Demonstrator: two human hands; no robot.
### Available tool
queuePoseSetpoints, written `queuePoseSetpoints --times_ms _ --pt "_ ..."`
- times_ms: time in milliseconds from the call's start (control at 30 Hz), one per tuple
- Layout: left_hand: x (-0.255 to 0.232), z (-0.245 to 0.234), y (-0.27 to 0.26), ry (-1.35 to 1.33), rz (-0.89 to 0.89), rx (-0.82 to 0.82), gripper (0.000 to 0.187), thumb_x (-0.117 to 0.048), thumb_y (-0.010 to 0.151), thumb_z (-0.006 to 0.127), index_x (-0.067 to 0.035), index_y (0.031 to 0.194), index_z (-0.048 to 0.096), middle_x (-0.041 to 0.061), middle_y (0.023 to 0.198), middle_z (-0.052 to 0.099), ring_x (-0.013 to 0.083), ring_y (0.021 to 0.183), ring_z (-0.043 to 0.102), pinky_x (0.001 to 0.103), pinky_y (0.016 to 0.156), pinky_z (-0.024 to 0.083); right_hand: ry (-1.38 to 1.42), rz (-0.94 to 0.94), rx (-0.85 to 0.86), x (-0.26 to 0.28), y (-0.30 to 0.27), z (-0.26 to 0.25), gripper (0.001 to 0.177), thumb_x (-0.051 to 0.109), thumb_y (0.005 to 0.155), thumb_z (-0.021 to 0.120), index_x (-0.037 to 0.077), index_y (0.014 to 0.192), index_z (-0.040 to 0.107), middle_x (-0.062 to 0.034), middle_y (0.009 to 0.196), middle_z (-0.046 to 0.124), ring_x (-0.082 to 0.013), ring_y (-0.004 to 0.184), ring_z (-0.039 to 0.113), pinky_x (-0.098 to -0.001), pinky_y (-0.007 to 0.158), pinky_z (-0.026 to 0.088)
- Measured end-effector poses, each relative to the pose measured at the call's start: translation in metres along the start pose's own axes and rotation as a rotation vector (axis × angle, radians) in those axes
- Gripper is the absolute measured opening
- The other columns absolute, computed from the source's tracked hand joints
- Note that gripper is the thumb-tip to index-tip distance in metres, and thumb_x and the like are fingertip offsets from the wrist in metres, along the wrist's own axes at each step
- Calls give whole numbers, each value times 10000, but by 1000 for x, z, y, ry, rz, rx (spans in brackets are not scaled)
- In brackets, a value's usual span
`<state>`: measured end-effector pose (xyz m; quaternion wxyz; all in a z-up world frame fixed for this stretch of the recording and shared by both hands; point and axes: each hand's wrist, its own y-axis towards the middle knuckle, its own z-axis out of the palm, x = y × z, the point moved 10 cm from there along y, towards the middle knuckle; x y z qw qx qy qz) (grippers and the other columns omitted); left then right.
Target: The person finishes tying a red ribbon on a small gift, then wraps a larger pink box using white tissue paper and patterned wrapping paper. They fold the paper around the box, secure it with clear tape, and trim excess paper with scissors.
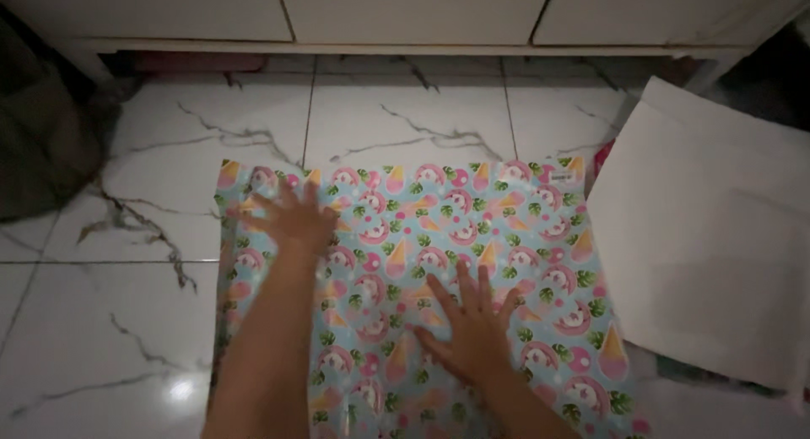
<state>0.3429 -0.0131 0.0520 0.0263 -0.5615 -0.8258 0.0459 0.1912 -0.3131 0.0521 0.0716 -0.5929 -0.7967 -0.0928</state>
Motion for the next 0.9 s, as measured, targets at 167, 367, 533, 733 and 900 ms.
queuePoseSetpoints --times_ms 167,367,533,733,900 --pt "-82 4 -117 -215 187 -180 743 -466 915 580 -199 1575 367 253 1668 149 564 1479 138 858 1059 96 12 1 -58 -14 -3 14 901 764 827 555 302 1564 320 -131 1681 153 -420 1517 91 -844 1028 2" --pt "-109 34 -228 -365 151 419 687 -506 993 504 -391 1605 214 141 1714 -97 562 1512 -72 881 1042 109 956 317 108 -63 2 31 612 428 967 525 229 1545 476 -198 1517 449 -450 1379 383 -699 1069 348" --pt "-68 44 -241 -251 95 523 765 -546 961 573 -461 1605 169 61 1722 -151 454 1569 -105 828 1119 96 664 4 -363 -68 -18 -73 413 144 896 626 126 1306 666 -167 1394 544 -359 1305 494 -479 1009 461" --pt "-69 51 -254 -124 208 357 814 -548 945 585 -438 1619 142 83 1708 -174 406 1571 -100 822 1116 51 40 352 -709 -141 -83 -176 427 81 851 682 157 1268 726 -182 1326 512 -369 1324 449 -587 1120 310" --pt "-118 19 -284 -203 373 207 739 -511 971 560 -352 1604 213 125 1709 -104 425 1560 -67 788 1134 7 -146 468 -730 -204 -117 -241 610 172 888 733 53 1458 552 -328 1530 311 -503 1461 243 -687 1130 152"
